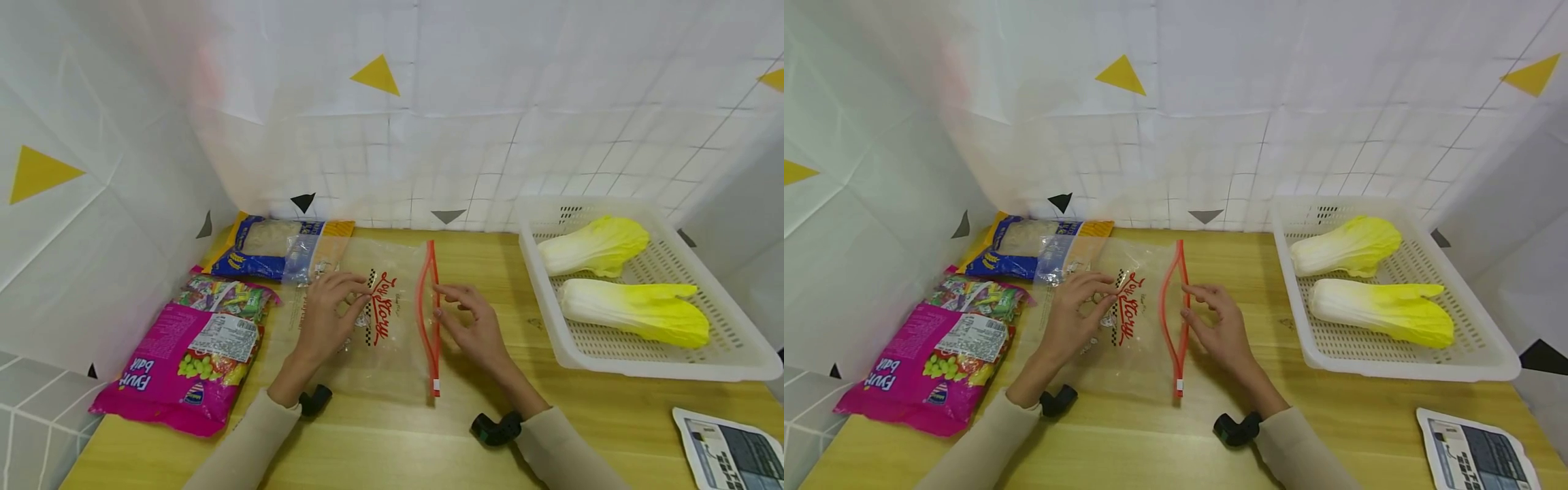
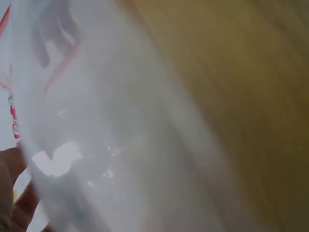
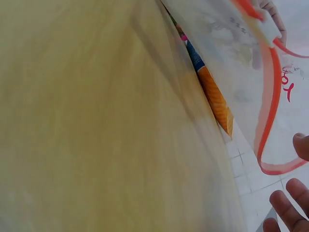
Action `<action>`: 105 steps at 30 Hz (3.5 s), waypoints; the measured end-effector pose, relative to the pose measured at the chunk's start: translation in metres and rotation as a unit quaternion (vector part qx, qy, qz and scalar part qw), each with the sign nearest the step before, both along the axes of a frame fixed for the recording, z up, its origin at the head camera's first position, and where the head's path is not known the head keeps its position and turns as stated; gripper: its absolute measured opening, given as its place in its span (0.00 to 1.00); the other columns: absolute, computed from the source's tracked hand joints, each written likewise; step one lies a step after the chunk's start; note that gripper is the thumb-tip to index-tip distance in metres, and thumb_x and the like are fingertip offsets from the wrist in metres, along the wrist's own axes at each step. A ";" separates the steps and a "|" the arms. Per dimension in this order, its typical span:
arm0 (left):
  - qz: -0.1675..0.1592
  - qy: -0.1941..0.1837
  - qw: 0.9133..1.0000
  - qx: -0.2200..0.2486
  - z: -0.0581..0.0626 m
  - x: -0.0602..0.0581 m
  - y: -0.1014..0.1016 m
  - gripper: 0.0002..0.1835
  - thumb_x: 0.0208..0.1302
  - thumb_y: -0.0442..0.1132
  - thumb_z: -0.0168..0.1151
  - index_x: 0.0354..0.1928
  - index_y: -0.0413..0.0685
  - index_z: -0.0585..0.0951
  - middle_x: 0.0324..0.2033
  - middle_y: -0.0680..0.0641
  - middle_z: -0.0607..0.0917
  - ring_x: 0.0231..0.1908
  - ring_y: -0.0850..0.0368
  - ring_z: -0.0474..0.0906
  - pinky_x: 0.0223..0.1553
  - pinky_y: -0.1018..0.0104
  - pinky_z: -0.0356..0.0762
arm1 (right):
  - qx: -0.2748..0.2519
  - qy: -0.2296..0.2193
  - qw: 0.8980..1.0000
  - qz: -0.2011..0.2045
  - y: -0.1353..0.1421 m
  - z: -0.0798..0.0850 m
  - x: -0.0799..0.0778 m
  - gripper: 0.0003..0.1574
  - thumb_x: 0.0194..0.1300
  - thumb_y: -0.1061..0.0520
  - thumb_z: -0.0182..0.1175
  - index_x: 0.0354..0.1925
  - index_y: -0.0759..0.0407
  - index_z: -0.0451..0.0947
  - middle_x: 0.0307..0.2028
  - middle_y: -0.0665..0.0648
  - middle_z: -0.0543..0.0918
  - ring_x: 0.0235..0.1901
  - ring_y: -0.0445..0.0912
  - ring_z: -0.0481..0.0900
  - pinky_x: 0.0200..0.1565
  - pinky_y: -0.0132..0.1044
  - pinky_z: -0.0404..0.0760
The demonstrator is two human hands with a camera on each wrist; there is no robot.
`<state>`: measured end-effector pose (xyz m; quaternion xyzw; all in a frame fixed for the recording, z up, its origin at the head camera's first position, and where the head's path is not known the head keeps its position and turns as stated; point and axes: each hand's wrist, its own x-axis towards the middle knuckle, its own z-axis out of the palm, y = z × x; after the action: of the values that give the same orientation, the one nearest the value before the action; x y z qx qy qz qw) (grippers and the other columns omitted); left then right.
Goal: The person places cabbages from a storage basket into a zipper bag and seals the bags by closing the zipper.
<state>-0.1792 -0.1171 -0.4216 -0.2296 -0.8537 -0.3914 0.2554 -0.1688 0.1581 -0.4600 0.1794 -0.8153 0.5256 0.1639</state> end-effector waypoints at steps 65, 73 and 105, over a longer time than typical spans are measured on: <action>0.019 0.006 1.000 0.011 0.006 0.000 -0.008 0.03 0.64 0.37 0.71 0.38 0.51 0.90 0.48 0.47 0.90 0.57 0.46 0.78 0.66 0.34 0.59 | 0.135 0.006 0.978 -0.157 0.134 0.121 0.030 0.31 0.68 0.55 0.68 0.67 0.42 0.77 0.56 0.44 0.80 0.53 0.25 0.69 0.52 0.23 0.62; 0.019 0.002 1.000 0.014 0.007 0.001 -0.008 0.03 0.65 0.37 0.71 0.39 0.51 0.90 0.48 0.47 0.90 0.57 0.47 0.78 0.66 0.36 0.59 | 0.148 -0.031 0.971 -0.187 0.158 0.120 0.032 0.32 0.70 0.49 0.66 0.70 0.41 0.74 0.63 0.53 0.79 0.53 0.20 0.66 0.53 0.21 0.61; 0.019 0.004 1.000 0.012 0.008 0.002 -0.008 0.03 0.63 0.37 0.72 0.38 0.51 0.90 0.48 0.48 0.90 0.56 0.48 0.79 0.67 0.33 0.58 | 0.208 -0.050 0.966 -0.147 0.169 0.127 0.023 0.32 0.70 0.50 0.66 0.69 0.54 0.74 0.65 0.70 0.77 0.66 0.69 0.67 0.59 0.73 0.65</action>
<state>-0.1773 -0.1246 -0.4137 -0.2119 -0.8520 -0.3961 0.2688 -0.1457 0.3275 -0.3328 0.0617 -0.9313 0.3227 0.1576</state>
